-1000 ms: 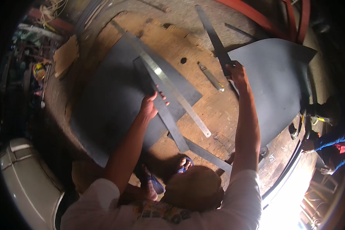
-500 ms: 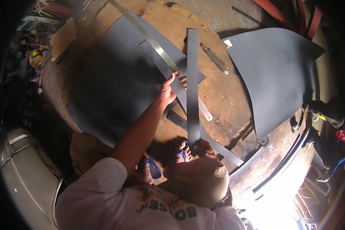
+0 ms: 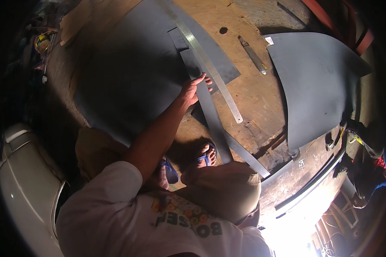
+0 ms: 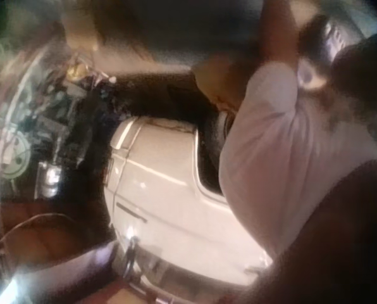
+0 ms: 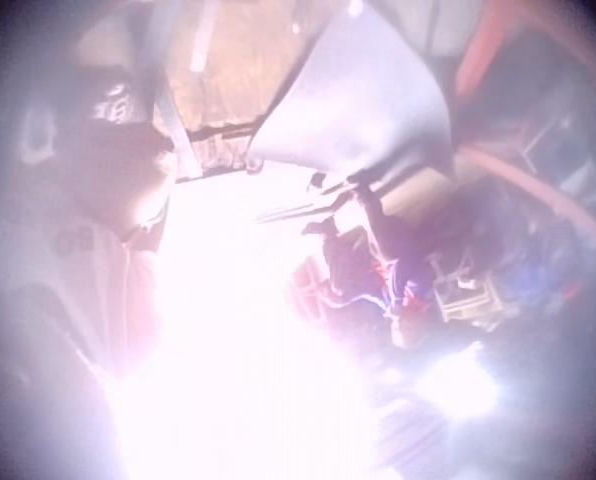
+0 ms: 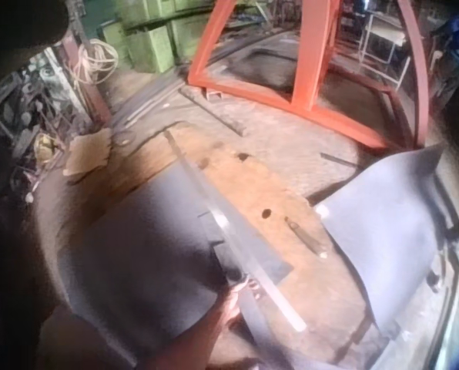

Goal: The person uses a utility knife and a metal straightedge to cut a large gray sheet on a wooden workbench. They repeatedly align the straightedge, score the material, and remove cut strips, leaving a trimmed sheet on the bench.

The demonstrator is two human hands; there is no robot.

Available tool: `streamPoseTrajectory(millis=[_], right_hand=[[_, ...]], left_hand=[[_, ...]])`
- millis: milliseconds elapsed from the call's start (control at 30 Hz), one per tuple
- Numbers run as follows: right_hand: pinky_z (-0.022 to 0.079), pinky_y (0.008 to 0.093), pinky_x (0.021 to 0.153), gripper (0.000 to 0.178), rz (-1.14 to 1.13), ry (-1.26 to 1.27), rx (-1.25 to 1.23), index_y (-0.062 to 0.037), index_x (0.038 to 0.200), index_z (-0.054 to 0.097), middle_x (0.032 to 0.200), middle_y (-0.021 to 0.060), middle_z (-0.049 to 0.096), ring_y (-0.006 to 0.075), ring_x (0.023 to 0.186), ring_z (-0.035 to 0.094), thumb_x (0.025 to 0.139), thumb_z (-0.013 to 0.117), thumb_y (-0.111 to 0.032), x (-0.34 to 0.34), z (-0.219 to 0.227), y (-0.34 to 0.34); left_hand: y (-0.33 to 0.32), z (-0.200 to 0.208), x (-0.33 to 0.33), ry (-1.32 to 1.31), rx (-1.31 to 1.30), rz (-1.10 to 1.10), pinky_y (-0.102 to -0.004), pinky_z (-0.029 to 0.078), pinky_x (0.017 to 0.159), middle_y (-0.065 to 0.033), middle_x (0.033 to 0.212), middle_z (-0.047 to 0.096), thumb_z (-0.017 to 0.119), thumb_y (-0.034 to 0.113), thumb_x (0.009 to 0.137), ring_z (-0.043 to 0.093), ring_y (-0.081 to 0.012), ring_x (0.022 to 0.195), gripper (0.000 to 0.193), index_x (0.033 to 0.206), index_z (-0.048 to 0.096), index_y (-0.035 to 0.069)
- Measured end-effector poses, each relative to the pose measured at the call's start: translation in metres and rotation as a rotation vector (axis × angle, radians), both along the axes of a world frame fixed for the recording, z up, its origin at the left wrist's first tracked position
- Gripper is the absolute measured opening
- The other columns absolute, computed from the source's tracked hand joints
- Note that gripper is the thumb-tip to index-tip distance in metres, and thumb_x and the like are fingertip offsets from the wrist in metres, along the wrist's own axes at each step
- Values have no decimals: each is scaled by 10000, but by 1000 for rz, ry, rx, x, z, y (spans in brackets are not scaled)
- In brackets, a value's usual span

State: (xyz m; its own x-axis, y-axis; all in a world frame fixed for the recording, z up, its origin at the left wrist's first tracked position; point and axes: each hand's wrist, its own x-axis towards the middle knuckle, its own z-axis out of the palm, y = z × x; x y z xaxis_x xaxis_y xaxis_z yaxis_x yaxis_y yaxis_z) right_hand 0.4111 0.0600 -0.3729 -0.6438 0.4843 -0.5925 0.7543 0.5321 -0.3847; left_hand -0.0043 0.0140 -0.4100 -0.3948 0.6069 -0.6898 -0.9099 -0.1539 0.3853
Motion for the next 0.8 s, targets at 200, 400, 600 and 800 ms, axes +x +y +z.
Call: streamPoseTrajectory(millis=[200,400,600,800], right_hand=[[550,371,730,189,67,-135,-7,-35,1072,673,1010,148,707,268,839,690,949,727,-168,7,-8,-2],[555,387,743,219,-29,217,-133,-28,1082,679,1016,162,716,293,835,701,933,752,-170,-88,17,9],[558,399,742,316,0,576,-178,-16,1168,672,1037,172,712,308,833,698,915,774,-175,-167,29,7],[556,407,785,343,34,564,-197,-9,1190,660,1100,176,693,301,881,690,900,782,-145,-184,19,-16]], left_hand=[[-8,-6,3,63,32,17,-474,567,790,-41,893,629,666,565,962,653,-204,821,459,1158,611,154],[-21,-11,7,-3,25,106,-501,551,791,-51,920,623,516,721,965,646,-217,833,623,1229,553,159],[-10,-13,10,40,-15,86,-492,557,730,-63,839,634,525,705,970,644,-223,753,586,1123,574,142],[-6,-14,10,44,-124,84,-493,567,718,-64,824,633,527,680,986,639,-213,733,552,1042,578,133]])
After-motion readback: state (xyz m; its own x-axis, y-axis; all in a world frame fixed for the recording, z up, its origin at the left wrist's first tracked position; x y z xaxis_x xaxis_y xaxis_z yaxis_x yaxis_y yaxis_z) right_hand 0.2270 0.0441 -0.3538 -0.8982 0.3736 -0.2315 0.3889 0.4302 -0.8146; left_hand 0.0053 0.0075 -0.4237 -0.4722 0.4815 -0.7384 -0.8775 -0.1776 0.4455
